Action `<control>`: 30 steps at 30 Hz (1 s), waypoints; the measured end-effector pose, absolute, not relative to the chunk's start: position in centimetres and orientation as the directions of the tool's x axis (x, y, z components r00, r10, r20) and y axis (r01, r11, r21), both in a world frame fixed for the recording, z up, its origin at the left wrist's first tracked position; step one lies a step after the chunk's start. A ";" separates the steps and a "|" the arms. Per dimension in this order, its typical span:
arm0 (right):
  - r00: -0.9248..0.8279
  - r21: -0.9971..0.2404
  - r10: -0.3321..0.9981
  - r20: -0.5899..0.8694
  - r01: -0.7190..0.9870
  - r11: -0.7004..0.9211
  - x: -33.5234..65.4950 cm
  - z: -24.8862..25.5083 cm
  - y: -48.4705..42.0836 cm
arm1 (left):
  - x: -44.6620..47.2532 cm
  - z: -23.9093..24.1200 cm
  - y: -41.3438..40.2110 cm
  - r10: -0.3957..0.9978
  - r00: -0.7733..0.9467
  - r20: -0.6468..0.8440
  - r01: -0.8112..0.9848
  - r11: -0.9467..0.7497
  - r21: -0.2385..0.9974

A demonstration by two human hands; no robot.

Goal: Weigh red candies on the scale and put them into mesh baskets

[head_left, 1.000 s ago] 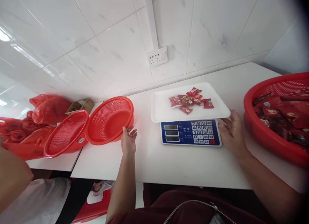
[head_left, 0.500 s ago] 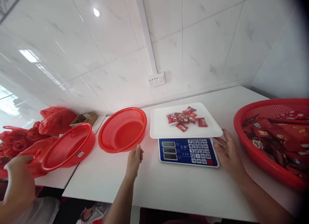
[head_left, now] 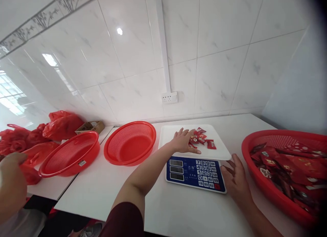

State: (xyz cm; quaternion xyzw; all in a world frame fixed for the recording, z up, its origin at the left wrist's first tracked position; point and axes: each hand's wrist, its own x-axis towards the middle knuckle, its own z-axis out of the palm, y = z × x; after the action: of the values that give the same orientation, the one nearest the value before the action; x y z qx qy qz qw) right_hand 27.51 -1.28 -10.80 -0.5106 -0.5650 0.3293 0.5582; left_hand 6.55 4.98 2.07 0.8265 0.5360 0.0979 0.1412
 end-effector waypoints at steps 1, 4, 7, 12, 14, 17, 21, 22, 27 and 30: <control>0.148 -0.946 0.946 0.287 0.202 0.255 27.5 -10.7 -1.3 | 6.8 1.8 5.4 0.907 0.421 -0.014 0.869 -0.399 0.293; 0.155 -0.954 0.952 0.264 0.184 0.235 27.5 -10.5 -1.3 | 7.2 1.0 6.1 0.895 0.445 0.027 0.882 -0.444 0.157; 0.146 -0.962 0.960 0.240 0.167 0.215 27.6 -10.5 -1.3 | 7.1 0.5 6.5 0.902 0.421 0.093 0.898 -0.429 0.097; 0.145 -0.974 0.968 0.204 0.134 0.185 27.6 -10.6 -1.2 | 6.4 0.5 7.6 0.919 0.380 0.110 0.918 -0.389 0.074; 0.147 -0.973 0.967 0.210 0.132 0.191 27.7 -10.7 -1.2 | 6.0 0.7 7.8 0.931 0.339 0.135 0.933 -0.351 0.079; 0.154 -0.972 0.967 0.202 0.149 0.179 27.9 -10.7 -1.2 | 4.9 1.2 7.5 0.950 0.240 0.198 0.960 -0.263 0.098; 0.172 -0.975 0.969 0.180 0.165 0.152 28.0 -10.5 -1.3 | 1.3 3.1 6.0 0.958 0.052 0.282 0.988 -0.091 0.127; 0.176 -0.974 0.967 0.185 0.165 0.157 28.0 -10.4 -1.2 | 0.0 3.7 5.5 0.955 -0.001 0.295 0.990 -0.040 0.132; 0.195 -0.962 0.951 0.240 0.177 0.207 28.0 -10.5 -1.0 | -7.2 5.6 1.9 0.933 -0.234 0.273 0.969 0.201 0.141; 0.198 -0.962 0.950 0.243 0.176 0.210 28.0 -10.6 -0.9 | -8.9 5.3 0.8 0.936 -0.282 0.211 0.957 0.260 0.127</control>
State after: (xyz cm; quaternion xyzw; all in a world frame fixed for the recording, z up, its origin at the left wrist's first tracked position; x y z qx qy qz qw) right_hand 28.03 -0.85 -10.64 -0.5278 -0.5332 0.3416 0.5661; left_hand -8.88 0.77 5.29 0.5973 0.7923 0.1149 -0.0466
